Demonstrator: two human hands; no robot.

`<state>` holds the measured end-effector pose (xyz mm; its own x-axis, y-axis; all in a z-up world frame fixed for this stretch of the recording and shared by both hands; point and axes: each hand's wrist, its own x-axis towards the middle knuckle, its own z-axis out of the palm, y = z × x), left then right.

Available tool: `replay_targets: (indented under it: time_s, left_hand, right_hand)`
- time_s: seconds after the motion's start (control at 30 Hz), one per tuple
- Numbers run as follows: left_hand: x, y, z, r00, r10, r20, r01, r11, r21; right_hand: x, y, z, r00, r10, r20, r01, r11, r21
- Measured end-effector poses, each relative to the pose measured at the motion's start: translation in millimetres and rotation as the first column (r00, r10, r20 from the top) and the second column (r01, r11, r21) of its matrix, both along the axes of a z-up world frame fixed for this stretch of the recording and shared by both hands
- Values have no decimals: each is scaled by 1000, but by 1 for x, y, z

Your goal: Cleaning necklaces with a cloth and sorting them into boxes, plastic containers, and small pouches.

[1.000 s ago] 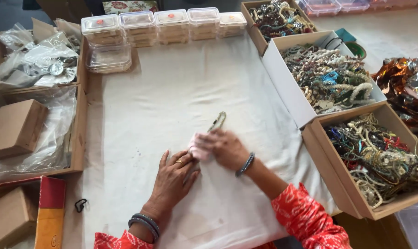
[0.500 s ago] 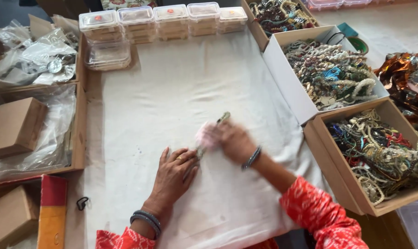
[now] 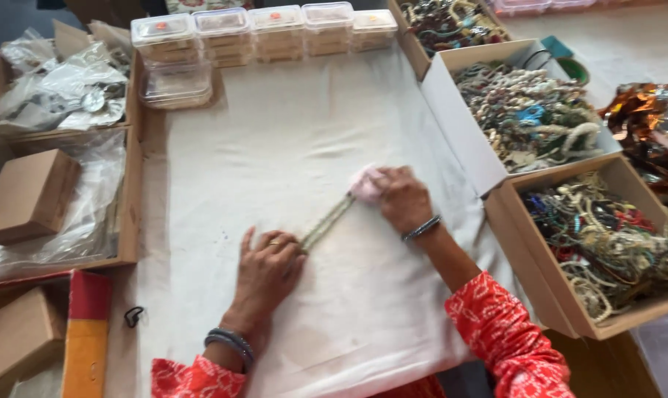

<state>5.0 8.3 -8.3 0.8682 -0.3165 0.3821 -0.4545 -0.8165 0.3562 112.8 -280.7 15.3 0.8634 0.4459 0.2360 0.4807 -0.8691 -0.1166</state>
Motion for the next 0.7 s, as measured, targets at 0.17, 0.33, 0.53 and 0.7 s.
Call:
replay_targets:
  time_s: [0.17,0.33,0.53,0.7]
  left_hand:
    - [11,1,14,990,143,-14,-144,983,-114]
    - [47,-23,19,988,133,-74,-144,971,-191]
    - [107,-81,14,986,51,-161,-37,995,90]
    - [132,-82,6,995,23,-95,-8,988,155]
  right_hand:
    - [14,-41,-12,956,-286,-68,294,941,169]
    - [8,-27,-3,975,-220,-4,219,965,147]
    - [7,-34,-14,970,-228,83,216,968,130]
    - [11,-32,-20,978,-197,73,174,954,242]
